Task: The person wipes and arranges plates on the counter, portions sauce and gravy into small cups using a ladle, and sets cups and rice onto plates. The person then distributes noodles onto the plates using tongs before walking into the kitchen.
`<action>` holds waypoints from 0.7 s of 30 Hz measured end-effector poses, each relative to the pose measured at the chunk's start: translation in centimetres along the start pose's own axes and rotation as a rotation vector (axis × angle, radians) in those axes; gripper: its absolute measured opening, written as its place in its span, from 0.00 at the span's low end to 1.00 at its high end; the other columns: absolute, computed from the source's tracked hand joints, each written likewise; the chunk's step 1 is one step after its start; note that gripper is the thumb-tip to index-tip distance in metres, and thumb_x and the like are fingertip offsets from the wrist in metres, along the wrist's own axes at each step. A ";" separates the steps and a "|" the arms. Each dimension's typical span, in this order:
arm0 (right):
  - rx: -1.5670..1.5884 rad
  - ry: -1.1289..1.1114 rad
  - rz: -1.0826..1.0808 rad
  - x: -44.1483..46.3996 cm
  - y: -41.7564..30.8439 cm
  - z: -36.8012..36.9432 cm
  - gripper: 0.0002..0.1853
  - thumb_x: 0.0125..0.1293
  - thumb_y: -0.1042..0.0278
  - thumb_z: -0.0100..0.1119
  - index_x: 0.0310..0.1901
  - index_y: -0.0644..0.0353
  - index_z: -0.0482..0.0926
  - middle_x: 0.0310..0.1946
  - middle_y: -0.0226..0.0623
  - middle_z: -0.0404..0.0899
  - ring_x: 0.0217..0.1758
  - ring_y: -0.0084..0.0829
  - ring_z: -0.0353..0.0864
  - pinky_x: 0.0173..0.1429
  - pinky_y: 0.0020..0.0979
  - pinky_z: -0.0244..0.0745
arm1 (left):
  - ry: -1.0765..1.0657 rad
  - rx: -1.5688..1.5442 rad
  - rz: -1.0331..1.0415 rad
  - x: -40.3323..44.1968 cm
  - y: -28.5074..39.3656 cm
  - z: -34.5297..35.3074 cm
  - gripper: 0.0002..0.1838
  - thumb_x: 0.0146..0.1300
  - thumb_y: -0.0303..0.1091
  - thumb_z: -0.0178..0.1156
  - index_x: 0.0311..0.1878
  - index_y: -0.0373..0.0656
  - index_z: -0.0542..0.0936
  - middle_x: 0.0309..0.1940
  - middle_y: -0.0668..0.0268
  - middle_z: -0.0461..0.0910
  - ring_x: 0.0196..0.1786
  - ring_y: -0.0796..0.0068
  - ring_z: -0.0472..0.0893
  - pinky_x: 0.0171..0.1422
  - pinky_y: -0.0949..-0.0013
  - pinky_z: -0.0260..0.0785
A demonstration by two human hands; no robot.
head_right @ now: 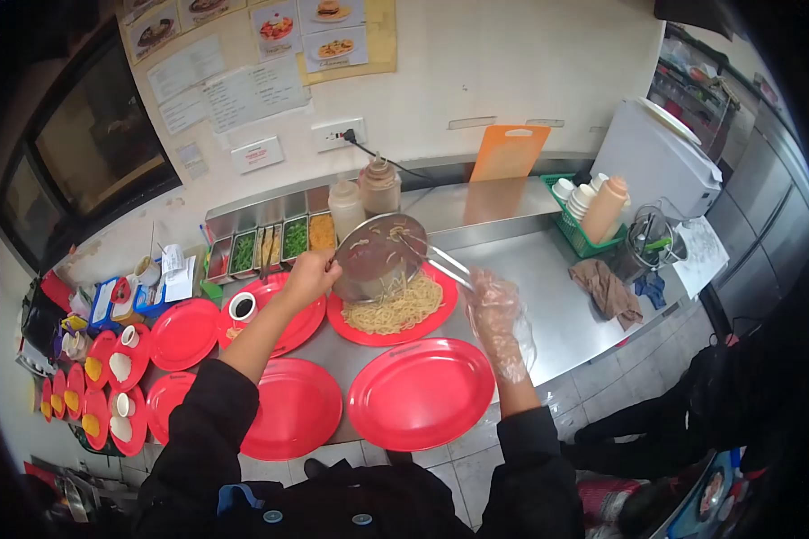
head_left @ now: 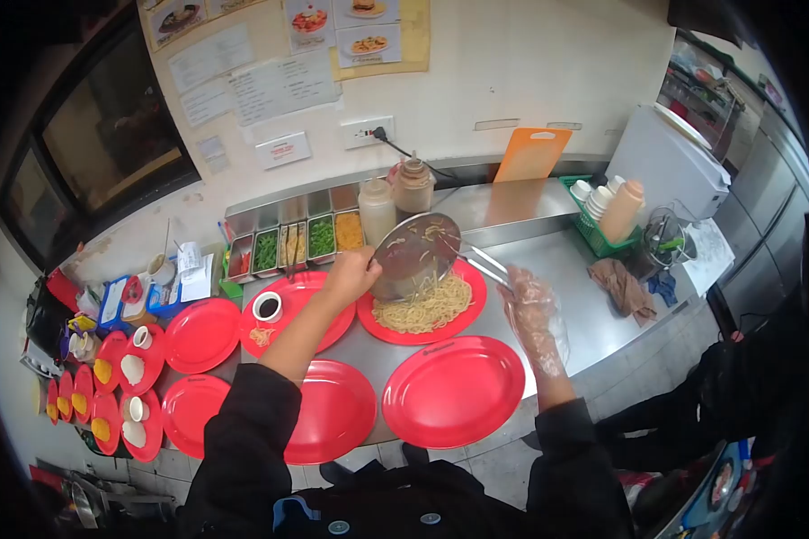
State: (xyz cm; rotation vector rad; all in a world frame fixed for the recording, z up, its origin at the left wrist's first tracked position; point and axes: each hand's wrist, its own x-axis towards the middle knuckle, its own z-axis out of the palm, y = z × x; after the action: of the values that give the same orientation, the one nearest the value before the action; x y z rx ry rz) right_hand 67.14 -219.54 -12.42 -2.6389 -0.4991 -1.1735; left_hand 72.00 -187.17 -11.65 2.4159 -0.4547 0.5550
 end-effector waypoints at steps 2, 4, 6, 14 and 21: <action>-0.088 -0.045 -0.012 2.3 1.8 0.9 0.16 0.50 0.68 0.64 0.42 0.57 0.75 0.28 0.38 0.76 0.29 0.41 0.77 0.32 0.38 0.72 | -0.002 -0.026 0.139 0.5 1.1 -0.2 0.06 0.51 0.28 0.56 0.26 0.34 0.73 0.18 0.51 0.72 0.21 0.54 0.75 0.27 0.61 0.66; -0.063 -0.075 -0.032 3.0 3.3 2.3 0.16 0.50 0.67 0.63 0.42 0.55 0.76 0.28 0.37 0.76 0.29 0.41 0.77 0.32 0.39 0.72 | -0.039 -0.011 0.119 1.0 2.3 -1.0 0.06 0.50 0.27 0.55 0.26 0.33 0.72 0.21 0.49 0.73 0.24 0.51 0.76 0.30 0.58 0.67; -0.038 -0.115 -0.050 1.2 4.2 4.4 0.15 0.50 0.66 0.63 0.42 0.54 0.76 0.28 0.36 0.76 0.29 0.40 0.77 0.32 0.39 0.71 | -0.083 -0.002 0.092 0.9 2.8 -1.5 0.06 0.50 0.27 0.54 0.26 0.32 0.72 0.23 0.46 0.75 0.28 0.47 0.77 0.33 0.55 0.68; -0.151 -0.283 -0.121 0.8 3.4 3.2 0.12 0.51 0.62 0.61 0.39 0.48 0.77 0.25 0.32 0.75 0.30 0.35 0.79 0.33 0.39 0.72 | -0.032 0.043 0.160 -0.1 3.5 -2.1 0.05 0.51 0.25 0.55 0.25 0.34 0.71 0.22 0.49 0.74 0.27 0.48 0.76 0.31 0.56 0.69; -0.267 -0.383 -0.262 -0.4 4.2 3.6 0.11 0.52 0.67 0.57 0.39 0.49 0.76 0.25 0.32 0.75 0.30 0.36 0.79 0.34 0.38 0.73 | 0.044 0.059 0.308 0.1 4.4 -2.3 0.05 0.50 0.23 0.56 0.24 0.34 0.70 0.20 0.51 0.72 0.24 0.51 0.75 0.29 0.59 0.67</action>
State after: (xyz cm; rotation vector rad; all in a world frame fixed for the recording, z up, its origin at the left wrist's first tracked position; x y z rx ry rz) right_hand 70.98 -222.34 -15.36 -3.1269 -0.8278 -0.8407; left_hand 69.51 -189.06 -7.73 2.3982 -0.8098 0.7605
